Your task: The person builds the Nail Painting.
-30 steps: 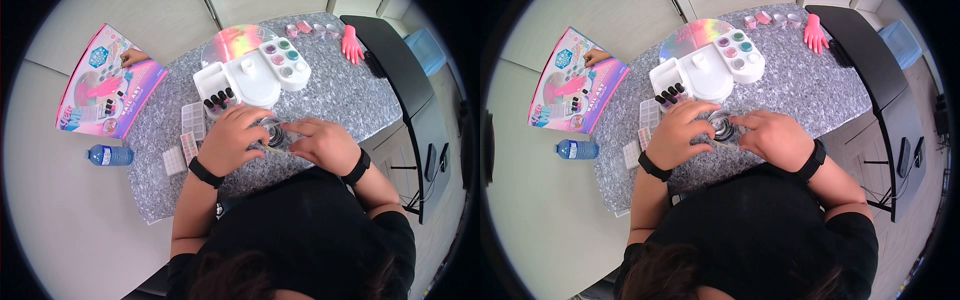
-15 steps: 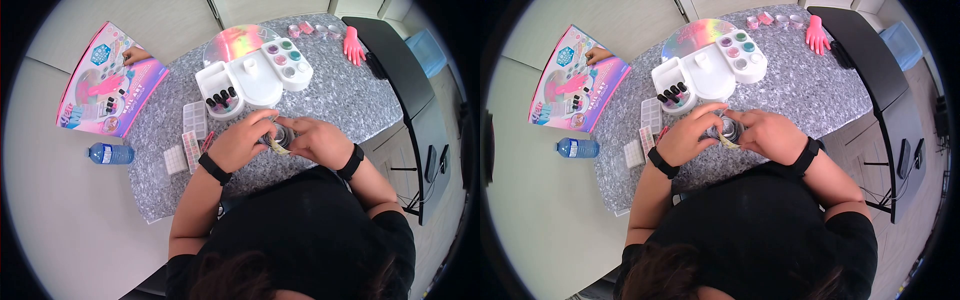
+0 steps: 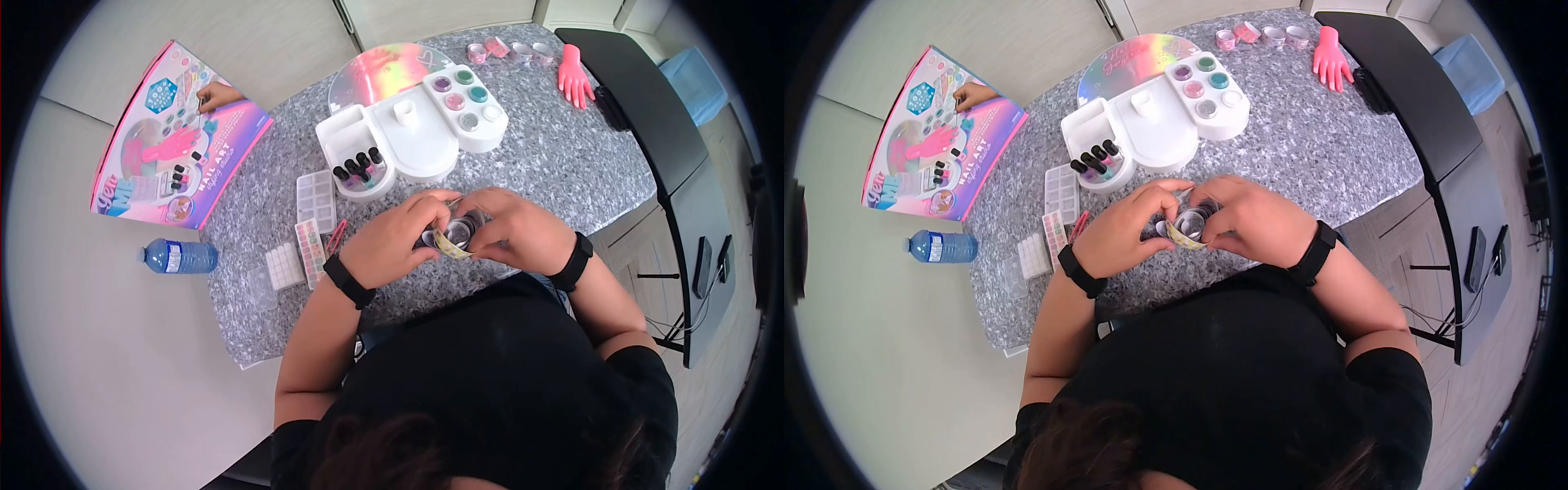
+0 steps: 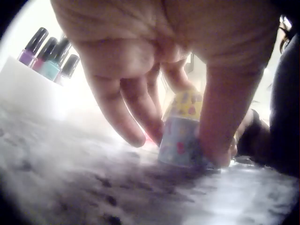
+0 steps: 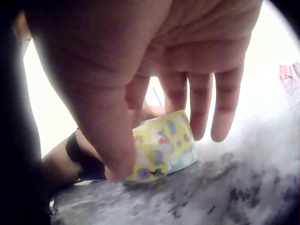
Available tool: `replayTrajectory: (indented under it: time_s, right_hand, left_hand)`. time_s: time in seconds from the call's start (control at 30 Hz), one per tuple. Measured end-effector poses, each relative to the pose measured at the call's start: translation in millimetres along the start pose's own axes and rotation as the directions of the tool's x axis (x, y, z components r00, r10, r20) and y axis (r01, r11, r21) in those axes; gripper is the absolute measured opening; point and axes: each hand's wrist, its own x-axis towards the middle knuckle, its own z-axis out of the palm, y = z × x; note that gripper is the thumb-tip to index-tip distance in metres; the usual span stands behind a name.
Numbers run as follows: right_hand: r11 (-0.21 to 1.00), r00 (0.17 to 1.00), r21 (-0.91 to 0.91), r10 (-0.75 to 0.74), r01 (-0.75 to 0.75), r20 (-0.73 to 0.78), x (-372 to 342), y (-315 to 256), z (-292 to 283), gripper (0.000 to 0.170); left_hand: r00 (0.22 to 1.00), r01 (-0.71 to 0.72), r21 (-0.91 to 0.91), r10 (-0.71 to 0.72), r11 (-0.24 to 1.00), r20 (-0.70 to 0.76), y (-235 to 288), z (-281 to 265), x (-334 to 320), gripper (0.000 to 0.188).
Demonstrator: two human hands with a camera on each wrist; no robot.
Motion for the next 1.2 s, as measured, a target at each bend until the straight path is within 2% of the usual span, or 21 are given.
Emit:
replayTrajectory:
  time_s: [0.13,0.2,0.3,0.4,0.53,0.6,0.63,0.67,0.7,0.73,0.8,0.93,1.0,1.1,1.2]
  right_hand:
    - [1.0,1.0,-0.027,-0.002,0.003,0.023,2.3,-2.5,0.5,0.013]
    - [0.999,0.999,-0.033,0.003,-0.002,0.033,3.0,-4.2,1.0,0.013]
    - [0.999,0.999,-0.054,0.006,-0.003,0.05,3.3,-4.6,1.7,0.013]
    - [0.997,0.998,-0.077,-0.007,0.012,0.062,4.2,-3.9,2.1,0.014]
    - [0.996,0.998,-0.081,0.038,-0.033,0.059,5.7,-8.4,4.0,0.013]
    - [0.995,0.997,-0.085,0.057,-0.053,0.055,5.9,-11.0,5.5,0.013]
    - [0.994,0.992,-0.058,0.1,-0.096,0.075,5.9,-12.5,6.3,0.013]
    - [0.99,0.985,-0.032,0.141,-0.139,0.096,5.9,-13.2,6.9,0.013]
    - [0.99,0.985,-0.031,0.142,-0.139,0.095,6.3,-12.8,7.1,0.013]
    - [0.994,0.991,-0.036,0.11,-0.107,0.082,6.8,-12.1,7.0,0.013]
    - [0.996,0.995,-0.042,0.079,-0.076,0.069,6.9,-11.9,7.1,0.013]
    - [0.992,0.995,-0.107,0.079,-0.071,0.065,5.5,-12.6,9.5,0.013]
    - [0.988,0.996,-0.141,0.077,-0.069,0.051,4.5,-14.1,10.6,0.014]
    - [0.982,0.992,-0.156,0.115,-0.106,0.051,5.0,-19.3,9.6,0.016]
    - [0.986,0.999,-0.163,0.036,-0.032,0.02,4.7,-19.9,9.9,0.018]
  left_hand:
    - [0.999,0.024,0.055,-0.022,0.998,-0.033,6.3,-2.6,-0.4,0.043]
    - [0.999,0.023,0.177,-0.016,0.984,-0.041,7.1,-8.6,-2.2,0.037]
    - [0.998,0.054,0.08,-0.052,0.995,-0.033,-4.8,-7.7,-7.6,0.033]
    - [0.999,0.019,0.059,-0.017,0.998,-0.035,-10.6,-10.0,-9.0,0.033]
    - [0.996,0.05,0.091,-0.043,0.995,-0.072,-9.6,-7.6,-8.6,0.033]
    - [0.993,0.046,0.17,-0.026,0.984,-0.114,-10.7,-5.1,-7.5,0.032]
    - [0.993,0.047,0.17,-0.027,0.984,-0.114,-9.9,-3.4,-6.9,0.032]
    - [0.987,0.065,0.249,-0.026,0.966,-0.157,-8.8,-1.0,-6.6,0.031]
    - [0.98,0.086,0.325,-0.021,0.942,-0.198,-7.7,0.8,-6.6,0.031]
    - [0.98,0.086,0.325,-0.022,0.942,-0.196,-5.3,1.3,-6.4,0.031]
    - [0.971,0.193,0.351,-0.126,0.916,-0.204,0.9,0.3,-5.7,0.032]
    - [0.968,0.24,0.279,-0.207,0.93,-0.143,-1.7,-5.2,-7.3,0.035]
    - [0.97,0.236,0.099,-0.227,0.967,-0.091,-3.9,-8.7,-10.1,0.04]
    - [0.974,0.226,0.084,-0.226,0.97,-0.014,0.9,-16.2,-11.2,0.049]
    - [0.979,0.206,0.135,-0.204,0.969,-0.028,1.3,-15.4,-10.8,0.053]
